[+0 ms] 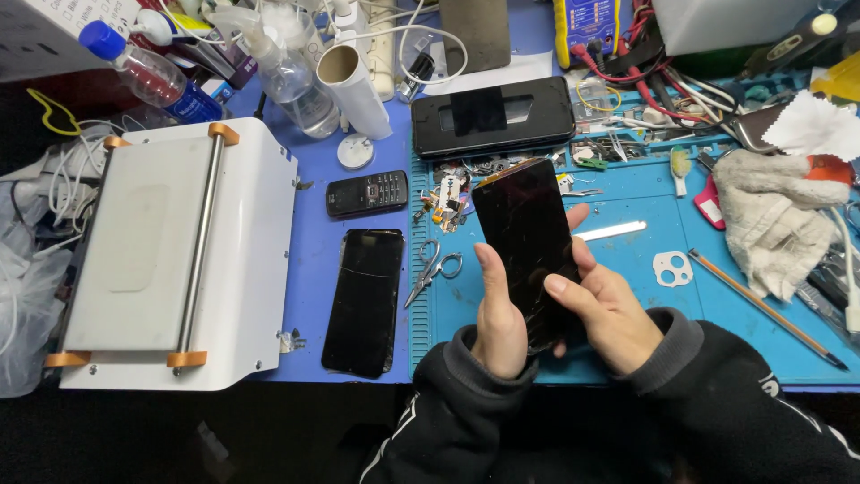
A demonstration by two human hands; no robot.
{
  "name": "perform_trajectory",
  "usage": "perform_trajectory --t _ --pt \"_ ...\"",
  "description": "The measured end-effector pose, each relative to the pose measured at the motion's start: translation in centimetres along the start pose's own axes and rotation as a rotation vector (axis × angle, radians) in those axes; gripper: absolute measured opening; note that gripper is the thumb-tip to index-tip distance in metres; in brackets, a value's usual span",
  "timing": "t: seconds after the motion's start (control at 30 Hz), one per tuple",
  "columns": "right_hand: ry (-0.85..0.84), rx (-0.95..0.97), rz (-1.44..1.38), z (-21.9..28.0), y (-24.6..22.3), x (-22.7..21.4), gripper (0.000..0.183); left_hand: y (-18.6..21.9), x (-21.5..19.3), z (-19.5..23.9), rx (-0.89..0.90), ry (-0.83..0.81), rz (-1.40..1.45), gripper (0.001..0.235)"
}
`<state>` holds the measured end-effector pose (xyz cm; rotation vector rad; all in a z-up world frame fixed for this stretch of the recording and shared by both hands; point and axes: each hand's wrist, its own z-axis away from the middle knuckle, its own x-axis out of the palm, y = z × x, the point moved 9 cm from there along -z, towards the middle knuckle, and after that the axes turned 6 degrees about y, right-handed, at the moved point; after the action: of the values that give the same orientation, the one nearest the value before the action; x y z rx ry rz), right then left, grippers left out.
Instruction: Removing broken glass and cleaning adhesive residue from a smartphone display assembly using a scraper.
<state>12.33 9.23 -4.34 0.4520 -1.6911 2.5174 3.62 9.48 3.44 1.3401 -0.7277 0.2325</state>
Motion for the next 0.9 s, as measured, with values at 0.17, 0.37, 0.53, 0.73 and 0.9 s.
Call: perform_trajectory --t 0.17,0.37,0.53,0.73,0.9 --pt "0.095 -0.032 0.113 0.7 -1.4 0.7 0.045 -0.2 -0.1 -0.2 0.024 0.002 0.014 0.11" --pt "-0.02 -0.025 0.039 0.6 -1.3 1.0 0.043 -0.6 -0.6 -0.5 0.002 -0.017 0.118 0.11" --pt "-0.011 0.007 -0.004 0.8 0.0 0.4 0.041 -0.7 -0.7 0.0 0.006 -0.004 0.051 0.11" --pt "0.09 -0.167 0.052 1.6 -3.0 1.3 0.047 -0.9 -0.7 -0.1 0.04 -0.05 0.104 0.105" --pt "-0.011 -0.093 0.048 1.4 -1.3 0.8 0.04 -0.7 -0.6 -0.1 0.059 -0.081 0.098 0.104"
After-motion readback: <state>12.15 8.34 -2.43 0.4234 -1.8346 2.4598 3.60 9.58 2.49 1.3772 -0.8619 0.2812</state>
